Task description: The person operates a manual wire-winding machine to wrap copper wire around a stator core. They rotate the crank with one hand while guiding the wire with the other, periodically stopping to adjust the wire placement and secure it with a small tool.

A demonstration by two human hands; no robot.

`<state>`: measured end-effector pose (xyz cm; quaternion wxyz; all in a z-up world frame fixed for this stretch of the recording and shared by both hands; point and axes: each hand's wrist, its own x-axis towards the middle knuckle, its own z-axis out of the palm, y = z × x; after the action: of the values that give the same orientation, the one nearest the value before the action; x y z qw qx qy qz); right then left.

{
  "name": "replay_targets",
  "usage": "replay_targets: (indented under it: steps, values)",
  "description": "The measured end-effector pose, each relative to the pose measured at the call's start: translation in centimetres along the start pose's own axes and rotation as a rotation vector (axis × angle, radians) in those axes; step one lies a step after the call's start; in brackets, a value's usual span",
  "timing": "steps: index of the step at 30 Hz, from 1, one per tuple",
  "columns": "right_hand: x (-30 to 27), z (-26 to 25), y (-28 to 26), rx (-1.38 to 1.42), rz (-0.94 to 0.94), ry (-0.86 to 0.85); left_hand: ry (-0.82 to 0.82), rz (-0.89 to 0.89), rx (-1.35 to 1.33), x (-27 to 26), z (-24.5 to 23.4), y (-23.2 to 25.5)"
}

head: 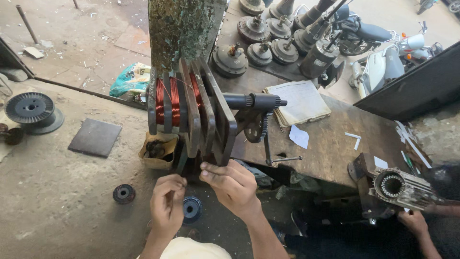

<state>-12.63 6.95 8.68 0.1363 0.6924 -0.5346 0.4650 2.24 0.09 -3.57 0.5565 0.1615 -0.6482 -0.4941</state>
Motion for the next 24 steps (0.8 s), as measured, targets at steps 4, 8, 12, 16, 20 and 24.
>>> replay_targets:
  steps: [4,8,12,16,20,24]
  values:
    - [0.1,0.0,0.1,0.007,-0.018,0.012,-0.029,0.008,-0.08,-0.5,-0.2,2.0]
    - [0.3,0.1,-0.1,0.002,-0.024,0.011,-0.038,0.146,0.055,2.2,-0.1,3.9]
    - [0.4,-0.1,-0.5,-0.036,-0.033,-0.005,-0.079,0.047,0.321,5.6,-0.4,6.3]
    - [0.5,-0.3,-1.5,-0.091,0.018,-0.03,-0.081,0.225,0.485,9.4,-0.2,7.6]
    - [0.5,-0.7,-2.6,-0.05,-0.036,0.037,-0.148,0.288,0.441,12.0,0.0,7.5]
    - [-0.1,-0.4,-2.6,0.116,0.046,0.085,-0.15,0.316,0.428,12.5,0.4,6.5]
